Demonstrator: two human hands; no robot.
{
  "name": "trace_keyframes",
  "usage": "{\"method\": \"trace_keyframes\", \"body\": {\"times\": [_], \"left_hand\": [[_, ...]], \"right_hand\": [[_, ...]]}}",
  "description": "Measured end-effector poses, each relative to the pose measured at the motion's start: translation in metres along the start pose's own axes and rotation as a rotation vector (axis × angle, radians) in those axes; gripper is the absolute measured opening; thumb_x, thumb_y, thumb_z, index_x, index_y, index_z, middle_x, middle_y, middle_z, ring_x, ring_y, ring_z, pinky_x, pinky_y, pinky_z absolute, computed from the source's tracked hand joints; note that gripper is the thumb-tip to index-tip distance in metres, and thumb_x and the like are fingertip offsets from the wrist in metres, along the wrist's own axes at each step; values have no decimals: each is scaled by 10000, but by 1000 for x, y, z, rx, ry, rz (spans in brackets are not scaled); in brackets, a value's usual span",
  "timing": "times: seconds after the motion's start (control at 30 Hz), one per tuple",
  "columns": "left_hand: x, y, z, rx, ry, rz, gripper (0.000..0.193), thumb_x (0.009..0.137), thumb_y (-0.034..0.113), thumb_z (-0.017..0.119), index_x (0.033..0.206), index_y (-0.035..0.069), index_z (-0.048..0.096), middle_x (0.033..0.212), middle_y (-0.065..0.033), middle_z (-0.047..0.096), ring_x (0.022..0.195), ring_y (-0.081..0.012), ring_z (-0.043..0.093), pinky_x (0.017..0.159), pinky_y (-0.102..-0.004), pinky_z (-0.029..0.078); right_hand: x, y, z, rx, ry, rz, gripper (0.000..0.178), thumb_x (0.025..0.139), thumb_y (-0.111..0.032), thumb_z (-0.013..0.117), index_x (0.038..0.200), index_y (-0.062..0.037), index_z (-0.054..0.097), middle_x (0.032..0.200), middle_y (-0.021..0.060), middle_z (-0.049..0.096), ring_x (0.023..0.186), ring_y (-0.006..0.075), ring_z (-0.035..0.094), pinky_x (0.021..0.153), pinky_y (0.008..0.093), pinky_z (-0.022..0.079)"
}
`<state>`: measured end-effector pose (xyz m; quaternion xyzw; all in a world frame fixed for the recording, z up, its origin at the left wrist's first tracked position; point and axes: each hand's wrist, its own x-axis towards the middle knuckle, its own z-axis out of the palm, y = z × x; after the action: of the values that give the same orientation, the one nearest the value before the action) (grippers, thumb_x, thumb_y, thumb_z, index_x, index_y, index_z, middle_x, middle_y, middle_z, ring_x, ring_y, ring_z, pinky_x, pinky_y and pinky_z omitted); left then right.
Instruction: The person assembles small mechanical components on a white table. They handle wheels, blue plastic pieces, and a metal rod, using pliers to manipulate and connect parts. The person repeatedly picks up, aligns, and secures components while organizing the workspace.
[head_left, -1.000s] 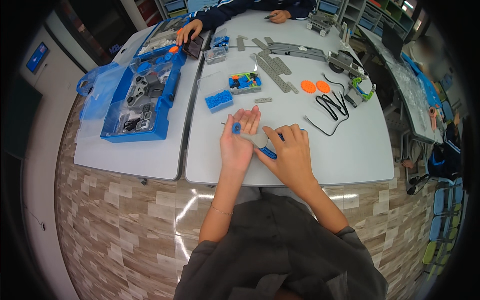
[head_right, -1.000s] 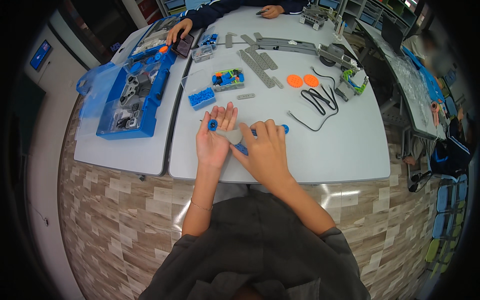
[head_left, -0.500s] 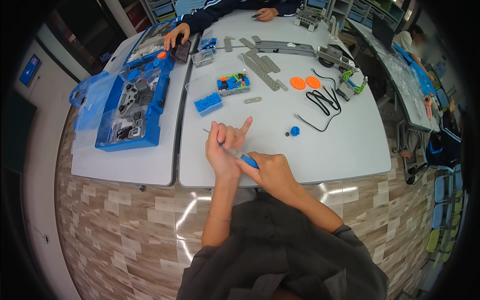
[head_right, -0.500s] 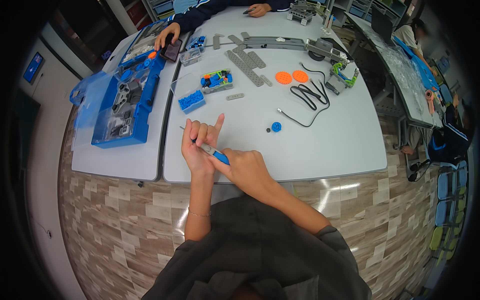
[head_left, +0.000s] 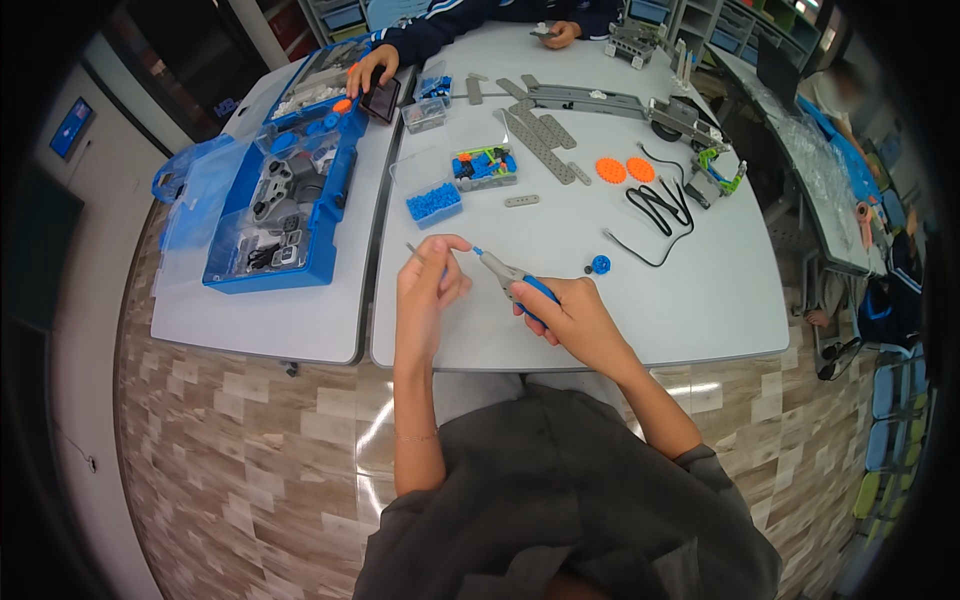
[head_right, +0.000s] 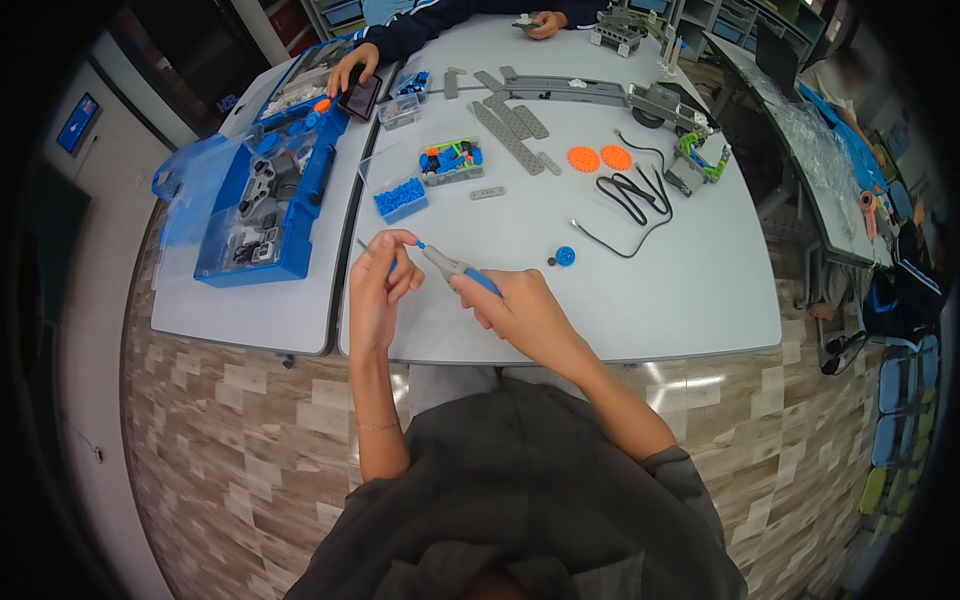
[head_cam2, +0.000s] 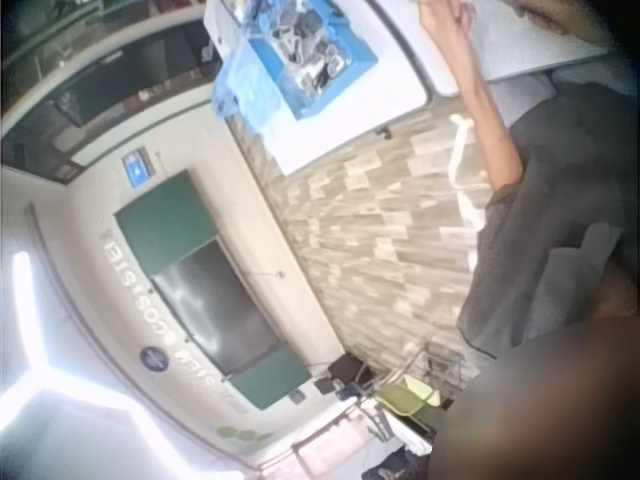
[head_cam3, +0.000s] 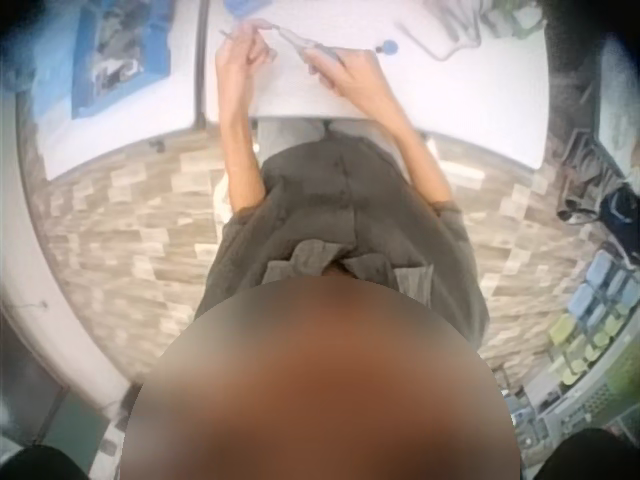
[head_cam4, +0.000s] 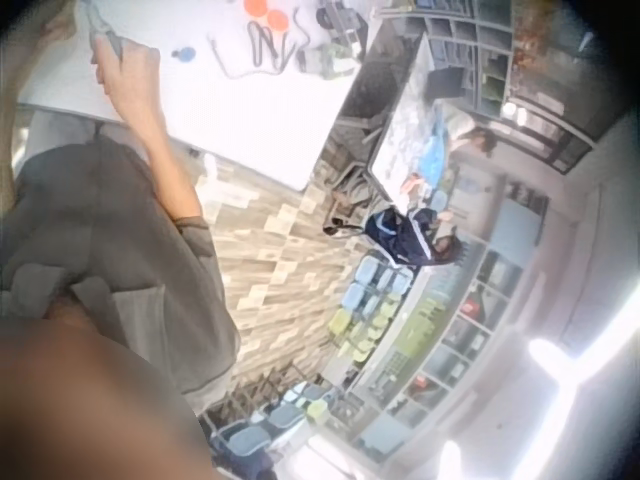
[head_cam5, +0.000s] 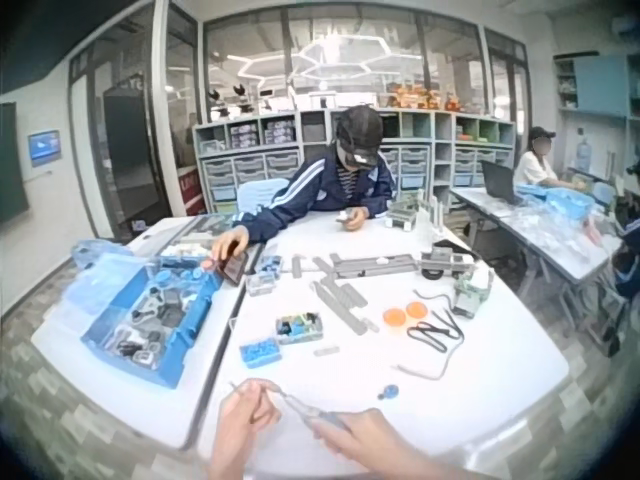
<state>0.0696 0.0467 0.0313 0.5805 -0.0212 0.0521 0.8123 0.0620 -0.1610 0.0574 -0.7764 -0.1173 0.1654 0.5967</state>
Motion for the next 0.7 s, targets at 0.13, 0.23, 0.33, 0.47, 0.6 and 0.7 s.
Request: {"method": "trace_keyframes", "body": {"times": [0.13,0.23,0.33,0.47,0.6,0.7], "left_hand": [[-6,4,-1,197,-93,-59,344,1101,335,510,962,31,589,663,58,358,579,-44,312,616,-233,378],[-8,-4,-6,301,-86,-25,317,1077,316,554,938,33,592,690,40,474,627,-45,398,606,-222,341],[-11,-10,-9,384,-56,30,307,1067,302,569,907,42,594,689,35,487,651,-39,406,599,-222,320],[0,-4,-8,307,30,96,284,1062,266,573,889,44,600,674,40,461,655,-42,396,595,-228,304],[23,2,-6,278,27,141,250,1060,238,573,904,46,607,678,42,452,650,-49,394,600,-230,297],[33,-5,-2,237,0,118,217,1055,217,586,922,48,608,692,38,460,647,-55,399,614,-228,321]], "right_hand": [[7,-3,-1,-162,-25,-9,554,1012,-460,611,745,21,678,589,75,590,521,154,550,516,315,441],[5,2,3,-139,-43,8,546,1011,-460,615,748,14,678,585,68,583,532,147,550,520,310,441],[4,9,6,-42,-80,19,469,1019,-420,627,835,5,698,600,16,556,526,89,502,501,261,408],[2,17,10,100,-86,23,506,1019,-464,609,831,0,682,611,16,541,534,97,495,503,287,406],[-3,20,12,261,-86,118,494,1034,-458,588,892,6,679,622,23,544,548,92,490,507,286,387],[-7,19,12,111,-11,58,487,1044,-448,573,959,19,679,641,40,574,557,103,505,532,286,401]]}}
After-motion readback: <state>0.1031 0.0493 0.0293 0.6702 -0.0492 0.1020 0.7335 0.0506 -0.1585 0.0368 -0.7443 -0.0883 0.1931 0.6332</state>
